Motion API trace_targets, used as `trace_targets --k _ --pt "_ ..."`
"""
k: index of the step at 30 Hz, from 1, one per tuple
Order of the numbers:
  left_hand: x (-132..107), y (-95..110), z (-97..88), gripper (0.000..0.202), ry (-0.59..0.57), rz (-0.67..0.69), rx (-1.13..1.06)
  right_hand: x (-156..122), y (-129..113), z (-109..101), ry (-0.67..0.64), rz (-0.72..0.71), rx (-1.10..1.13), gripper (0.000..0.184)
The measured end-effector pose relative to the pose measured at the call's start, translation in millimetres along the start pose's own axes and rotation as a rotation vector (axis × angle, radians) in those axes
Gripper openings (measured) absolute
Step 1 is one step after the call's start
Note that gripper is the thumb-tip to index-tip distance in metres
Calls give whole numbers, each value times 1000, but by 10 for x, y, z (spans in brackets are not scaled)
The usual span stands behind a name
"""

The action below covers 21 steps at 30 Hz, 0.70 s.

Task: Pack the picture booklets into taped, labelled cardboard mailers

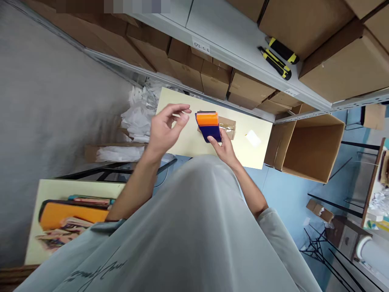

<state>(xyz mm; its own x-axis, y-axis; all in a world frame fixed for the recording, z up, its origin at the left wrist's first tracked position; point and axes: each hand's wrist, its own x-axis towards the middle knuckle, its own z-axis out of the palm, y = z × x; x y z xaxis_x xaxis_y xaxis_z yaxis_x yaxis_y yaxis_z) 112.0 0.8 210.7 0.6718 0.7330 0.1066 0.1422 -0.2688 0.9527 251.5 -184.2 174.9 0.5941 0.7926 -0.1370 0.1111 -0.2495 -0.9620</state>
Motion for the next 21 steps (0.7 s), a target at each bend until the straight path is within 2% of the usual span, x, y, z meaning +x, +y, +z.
trace_targets --k 4,8,13,17,21 --pt "284 238 -123 36 -99 6 -6 -112 -46 -165 -68 -16 -99 79" --pt "351 279 -111 29 -194 -37 -3 -160 -85 -347 -147 -2 -220 81" --pt "264 150 -31 33 -198 -80 -43 -158 -112 -508 -215 14 -361 79" --pt "159 -7 44 38 -148 -90 -100 -108 -147 -588 -280 14 -416 79" --pt "35 -147 122 40 -77 -140 -135 -22 -246 -689 -411 52 -411 76"
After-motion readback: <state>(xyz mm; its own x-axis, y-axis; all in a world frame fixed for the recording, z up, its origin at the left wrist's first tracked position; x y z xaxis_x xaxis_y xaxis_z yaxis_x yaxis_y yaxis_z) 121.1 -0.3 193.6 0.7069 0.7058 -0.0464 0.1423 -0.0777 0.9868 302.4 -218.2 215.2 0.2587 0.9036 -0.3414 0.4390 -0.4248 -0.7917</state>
